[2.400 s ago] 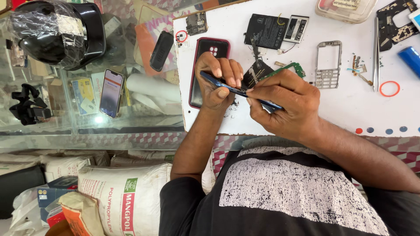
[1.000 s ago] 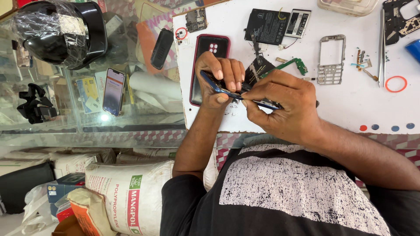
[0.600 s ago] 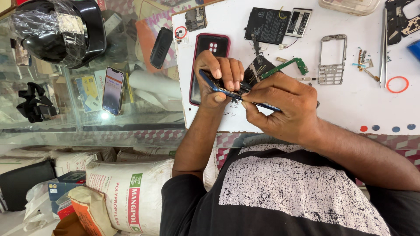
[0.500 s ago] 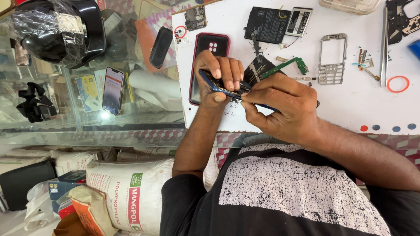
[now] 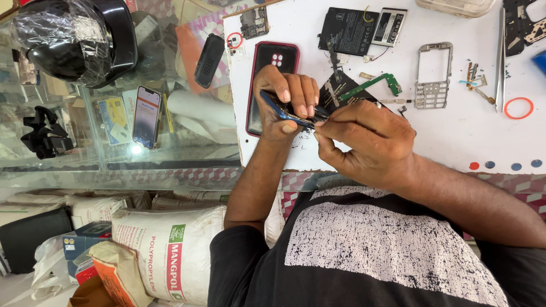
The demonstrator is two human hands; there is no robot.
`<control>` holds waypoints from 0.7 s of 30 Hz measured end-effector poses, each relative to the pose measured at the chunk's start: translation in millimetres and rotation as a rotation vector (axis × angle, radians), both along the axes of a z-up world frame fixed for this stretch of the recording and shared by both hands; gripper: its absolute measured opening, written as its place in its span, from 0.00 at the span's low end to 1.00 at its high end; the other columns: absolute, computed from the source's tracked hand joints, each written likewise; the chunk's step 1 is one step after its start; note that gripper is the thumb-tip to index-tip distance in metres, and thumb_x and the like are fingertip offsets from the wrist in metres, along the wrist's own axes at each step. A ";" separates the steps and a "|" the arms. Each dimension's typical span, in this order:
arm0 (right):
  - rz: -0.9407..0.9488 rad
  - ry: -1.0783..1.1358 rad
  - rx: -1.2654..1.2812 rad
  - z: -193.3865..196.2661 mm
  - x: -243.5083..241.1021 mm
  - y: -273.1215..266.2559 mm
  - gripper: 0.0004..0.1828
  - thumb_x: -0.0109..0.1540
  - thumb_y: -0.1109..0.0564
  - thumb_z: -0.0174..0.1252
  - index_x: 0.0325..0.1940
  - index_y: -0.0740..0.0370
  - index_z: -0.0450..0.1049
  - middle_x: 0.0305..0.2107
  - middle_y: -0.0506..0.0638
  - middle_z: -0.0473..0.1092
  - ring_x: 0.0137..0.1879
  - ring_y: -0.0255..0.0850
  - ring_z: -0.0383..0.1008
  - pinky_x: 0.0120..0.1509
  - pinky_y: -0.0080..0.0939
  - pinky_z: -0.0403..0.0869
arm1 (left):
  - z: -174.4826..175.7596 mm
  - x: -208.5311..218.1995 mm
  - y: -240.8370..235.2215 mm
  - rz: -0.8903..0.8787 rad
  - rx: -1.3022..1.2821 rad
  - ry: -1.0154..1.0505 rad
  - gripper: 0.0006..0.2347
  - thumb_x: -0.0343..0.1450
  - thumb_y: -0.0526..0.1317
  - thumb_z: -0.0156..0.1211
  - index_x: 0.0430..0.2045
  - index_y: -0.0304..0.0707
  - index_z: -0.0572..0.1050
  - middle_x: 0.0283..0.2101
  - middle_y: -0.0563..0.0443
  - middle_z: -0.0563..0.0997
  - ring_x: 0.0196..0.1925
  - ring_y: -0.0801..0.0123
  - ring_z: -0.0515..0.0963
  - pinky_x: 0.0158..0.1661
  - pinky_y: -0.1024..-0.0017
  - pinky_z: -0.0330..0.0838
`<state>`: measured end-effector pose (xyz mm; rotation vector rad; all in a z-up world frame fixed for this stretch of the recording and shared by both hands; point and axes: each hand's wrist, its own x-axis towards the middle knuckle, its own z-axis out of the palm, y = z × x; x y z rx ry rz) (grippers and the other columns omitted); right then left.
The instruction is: The person disassembles a blue smartphone, removes the back cover and battery, and manipulates internal components on a workbench. They use a small metal tool to pry and adjust parts, then reassemble the phone and test the screen.
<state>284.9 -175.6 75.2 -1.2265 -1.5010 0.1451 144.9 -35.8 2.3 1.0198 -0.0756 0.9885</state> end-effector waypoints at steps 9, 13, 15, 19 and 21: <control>0.039 0.008 -0.006 -3.1 2.1 0.9 0.07 0.59 0.67 0.72 0.38 0.64 0.80 0.33 0.49 0.73 0.36 0.34 0.77 0.35 0.33 0.76 | 0.0 -1.1 -1.5 0.008 -0.009 0.008 0.20 0.62 0.41 0.79 0.35 0.45 0.68 0.25 0.54 0.79 0.29 0.68 0.79 0.39 0.70 0.73; 0.042 0.000 -0.004 -4.1 2.2 1.6 0.07 0.59 0.67 0.72 0.38 0.64 0.80 0.33 0.49 0.72 0.35 0.34 0.77 0.35 0.32 0.76 | -1.1 -1.0 -0.7 0.007 0.004 0.008 0.20 0.61 0.41 0.79 0.35 0.45 0.68 0.25 0.54 0.79 0.30 0.67 0.80 0.39 0.69 0.74; 0.043 -0.005 -0.005 -3.7 2.3 1.6 0.07 0.59 0.67 0.72 0.38 0.63 0.80 0.33 0.49 0.72 0.35 0.34 0.77 0.35 0.32 0.75 | -0.9 -1.1 -0.8 0.008 0.005 0.007 0.20 0.62 0.41 0.79 0.35 0.45 0.68 0.25 0.54 0.79 0.30 0.68 0.80 0.39 0.69 0.73; 0.024 -0.021 -0.023 -1.0 1.8 -0.1 0.08 0.59 0.67 0.72 0.37 0.63 0.80 0.32 0.49 0.72 0.35 0.35 0.76 0.35 0.34 0.75 | 0.5 -1.2 -1.7 0.014 0.011 0.009 0.19 0.62 0.41 0.79 0.35 0.45 0.68 0.25 0.53 0.79 0.30 0.68 0.80 0.39 0.70 0.73; 0.013 -0.031 -0.026 0.4 1.5 -1.0 0.08 0.58 0.67 0.72 0.37 0.63 0.80 0.33 0.49 0.72 0.36 0.36 0.76 0.36 0.36 0.75 | 1.1 -1.4 -2.5 0.011 0.015 0.015 0.19 0.62 0.40 0.79 0.35 0.45 0.68 0.25 0.53 0.79 0.30 0.68 0.80 0.39 0.70 0.73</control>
